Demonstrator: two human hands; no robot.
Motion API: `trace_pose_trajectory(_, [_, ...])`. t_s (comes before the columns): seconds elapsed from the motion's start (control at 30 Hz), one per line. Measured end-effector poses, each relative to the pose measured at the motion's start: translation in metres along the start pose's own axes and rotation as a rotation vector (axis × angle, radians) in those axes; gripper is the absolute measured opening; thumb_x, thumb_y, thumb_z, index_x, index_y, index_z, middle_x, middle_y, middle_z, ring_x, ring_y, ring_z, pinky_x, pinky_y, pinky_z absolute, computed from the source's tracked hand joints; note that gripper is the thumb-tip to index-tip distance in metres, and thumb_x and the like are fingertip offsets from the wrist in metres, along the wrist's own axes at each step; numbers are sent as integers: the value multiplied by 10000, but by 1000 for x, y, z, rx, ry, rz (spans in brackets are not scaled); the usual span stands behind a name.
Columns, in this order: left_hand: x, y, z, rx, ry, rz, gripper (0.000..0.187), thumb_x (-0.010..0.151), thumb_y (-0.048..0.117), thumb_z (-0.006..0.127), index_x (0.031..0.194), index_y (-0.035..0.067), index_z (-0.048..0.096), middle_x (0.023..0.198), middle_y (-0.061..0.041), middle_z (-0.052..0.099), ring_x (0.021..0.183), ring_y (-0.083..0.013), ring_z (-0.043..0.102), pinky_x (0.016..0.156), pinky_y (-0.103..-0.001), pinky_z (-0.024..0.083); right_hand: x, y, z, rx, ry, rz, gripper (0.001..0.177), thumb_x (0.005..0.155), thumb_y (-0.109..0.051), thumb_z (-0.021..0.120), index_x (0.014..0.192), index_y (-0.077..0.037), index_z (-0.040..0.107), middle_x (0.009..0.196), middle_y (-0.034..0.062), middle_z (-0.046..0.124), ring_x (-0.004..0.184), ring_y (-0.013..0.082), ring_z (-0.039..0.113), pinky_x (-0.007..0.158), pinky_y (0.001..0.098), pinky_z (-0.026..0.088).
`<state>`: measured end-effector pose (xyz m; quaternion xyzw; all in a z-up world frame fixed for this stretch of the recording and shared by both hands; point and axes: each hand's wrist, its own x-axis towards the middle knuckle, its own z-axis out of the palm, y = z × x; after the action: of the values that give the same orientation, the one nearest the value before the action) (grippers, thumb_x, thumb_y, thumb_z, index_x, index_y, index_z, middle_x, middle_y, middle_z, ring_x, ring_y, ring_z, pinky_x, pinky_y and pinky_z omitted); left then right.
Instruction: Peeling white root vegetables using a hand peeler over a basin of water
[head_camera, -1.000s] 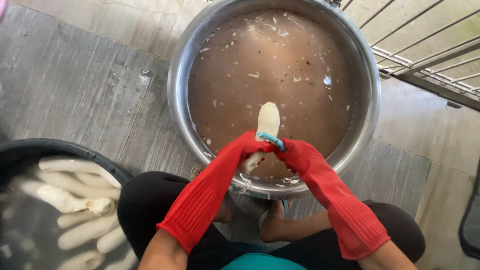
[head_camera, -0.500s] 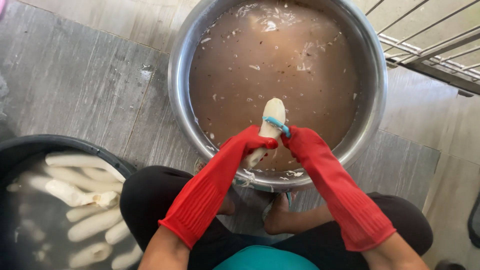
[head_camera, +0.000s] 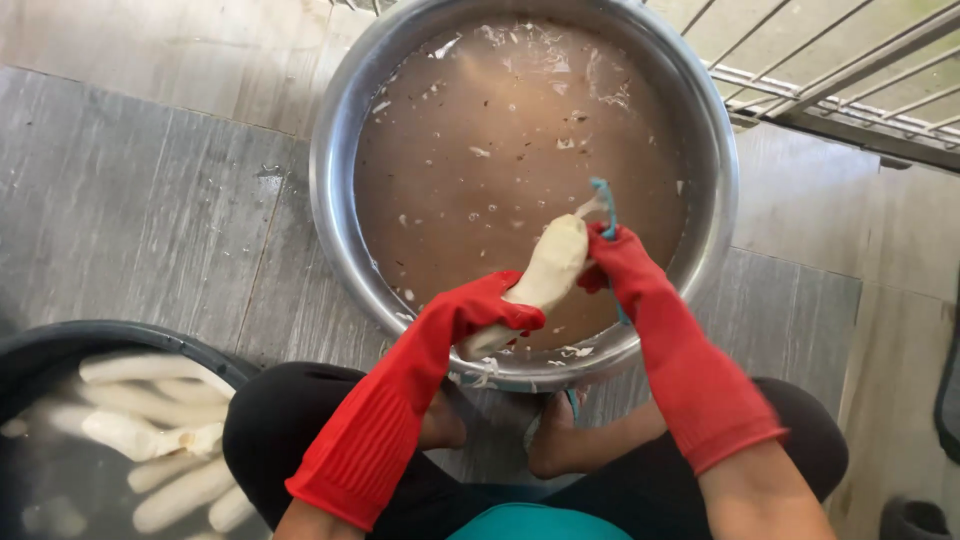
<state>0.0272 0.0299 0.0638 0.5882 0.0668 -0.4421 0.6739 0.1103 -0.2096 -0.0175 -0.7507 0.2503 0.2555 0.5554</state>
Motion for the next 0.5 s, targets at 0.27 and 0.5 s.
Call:
trace_pose_trajectory(0.27, [8, 0, 11, -185, -54, -6, 429, 801, 309, 814, 952, -68, 674, 834, -265, 726, 736, -327, 754, 625, -458, 649, -84, -74, 6, 160, -170, 21, 376, 988, -391, 626, 1137, -68, 746, 638, 215, 605, 453, 305, 643, 445, 385, 599])
trace_pose_trajectory(0.5, [-6, 11, 3, -305, 30, 147, 484, 835, 256, 821, 1156, -51, 627, 816, -293, 703, 682, -384, 750, 573, -502, 650, -93, -96, -1, -401, 6, -18, 334, 925, -516, 686, 964, -184, 694, 599, 108, 701, 413, 246, 658, 434, 358, 568])
